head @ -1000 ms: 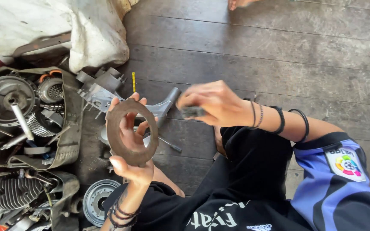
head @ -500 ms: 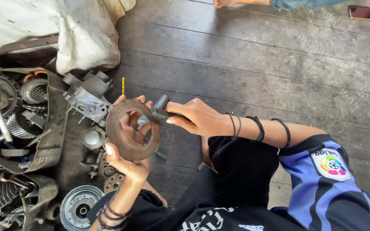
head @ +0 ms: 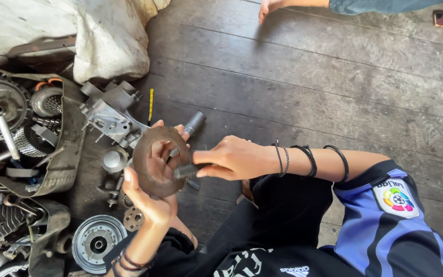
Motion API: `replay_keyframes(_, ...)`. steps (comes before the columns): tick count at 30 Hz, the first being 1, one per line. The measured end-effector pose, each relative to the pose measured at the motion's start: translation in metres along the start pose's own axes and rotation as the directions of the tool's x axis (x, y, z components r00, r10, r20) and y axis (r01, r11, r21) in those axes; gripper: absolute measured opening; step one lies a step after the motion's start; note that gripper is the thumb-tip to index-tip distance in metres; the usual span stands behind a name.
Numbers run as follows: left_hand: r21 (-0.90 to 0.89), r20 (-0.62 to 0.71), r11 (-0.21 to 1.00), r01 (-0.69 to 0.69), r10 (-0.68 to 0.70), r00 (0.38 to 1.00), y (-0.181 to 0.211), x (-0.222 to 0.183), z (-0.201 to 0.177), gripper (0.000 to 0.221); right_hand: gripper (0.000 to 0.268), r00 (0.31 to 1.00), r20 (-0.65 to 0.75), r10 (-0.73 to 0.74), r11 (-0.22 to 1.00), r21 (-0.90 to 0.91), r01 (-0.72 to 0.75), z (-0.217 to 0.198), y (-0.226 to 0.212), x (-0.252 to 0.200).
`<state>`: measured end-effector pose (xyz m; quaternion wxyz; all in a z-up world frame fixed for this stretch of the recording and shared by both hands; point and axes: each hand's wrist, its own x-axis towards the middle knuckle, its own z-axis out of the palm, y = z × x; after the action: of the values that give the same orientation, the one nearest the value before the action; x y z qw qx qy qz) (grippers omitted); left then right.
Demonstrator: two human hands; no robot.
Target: Cleaning various motorcycle engine components like clutch plates and pistons using a wire brush to remove grime.
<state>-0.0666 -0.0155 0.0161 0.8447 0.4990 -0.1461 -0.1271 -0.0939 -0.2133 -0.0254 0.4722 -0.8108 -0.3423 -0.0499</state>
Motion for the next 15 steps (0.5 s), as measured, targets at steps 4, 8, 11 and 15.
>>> replay_keyframes(4,-0.18,-0.024,0.982,0.049,-0.054,0.998,0.016,-0.005,0.017,0.092,0.035,1.0,-0.025,-0.017,0.999,-0.051,0.016,-0.014,-0.012,0.006)
replay_keyframes(8,-0.289,0.017,0.956,0.059,-0.057,0.998,0.031,-0.009,0.023,0.088,0.028,0.986,-0.163,0.025,0.997,-0.07,-0.037,-0.016,-0.018,0.01)
replay_keyframes(11,-0.321,0.024,0.943,0.082,-0.079,0.997,0.033,-0.008,0.014,0.084,0.027,0.994,-0.108,0.014,0.99,-0.136,-0.029,-0.004,-0.029,0.008)
replay_keyframes(15,-0.359,-0.003,0.93,0.081,-0.088,0.996,0.047,-0.009,0.015,0.085,0.011,0.981,-0.196,0.013,0.948,-0.31,-0.075,-0.033,-0.062,0.037)
